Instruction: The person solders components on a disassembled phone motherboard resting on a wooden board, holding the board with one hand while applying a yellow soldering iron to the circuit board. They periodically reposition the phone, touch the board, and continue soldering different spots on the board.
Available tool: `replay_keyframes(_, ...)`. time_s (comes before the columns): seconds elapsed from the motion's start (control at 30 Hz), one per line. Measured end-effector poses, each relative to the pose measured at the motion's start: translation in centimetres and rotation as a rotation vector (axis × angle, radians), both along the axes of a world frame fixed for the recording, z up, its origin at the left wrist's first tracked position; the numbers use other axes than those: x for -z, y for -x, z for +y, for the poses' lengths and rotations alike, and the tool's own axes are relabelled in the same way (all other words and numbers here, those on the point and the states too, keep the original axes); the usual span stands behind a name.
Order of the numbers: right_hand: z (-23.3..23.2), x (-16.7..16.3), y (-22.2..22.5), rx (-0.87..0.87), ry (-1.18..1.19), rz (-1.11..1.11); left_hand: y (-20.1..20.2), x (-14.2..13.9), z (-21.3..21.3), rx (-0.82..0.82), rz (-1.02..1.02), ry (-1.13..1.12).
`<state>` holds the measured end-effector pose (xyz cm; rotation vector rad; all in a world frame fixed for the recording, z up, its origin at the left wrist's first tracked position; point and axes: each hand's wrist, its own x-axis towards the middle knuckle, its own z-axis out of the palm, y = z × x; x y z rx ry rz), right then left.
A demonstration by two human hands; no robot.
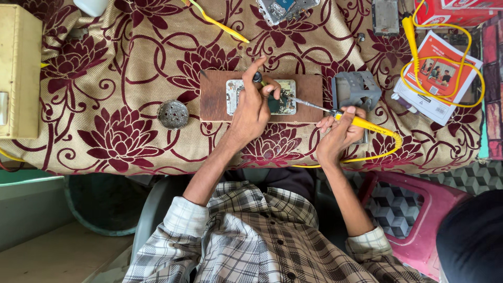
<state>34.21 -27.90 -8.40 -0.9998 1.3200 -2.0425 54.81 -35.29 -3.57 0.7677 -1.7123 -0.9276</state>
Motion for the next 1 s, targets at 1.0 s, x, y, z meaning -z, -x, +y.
replay_keyframes(1.0,0.18,0.09,0.43,-0.015,-0.043,0.033,0.10,0.25,-0.01,0.015,0.001,0.026)
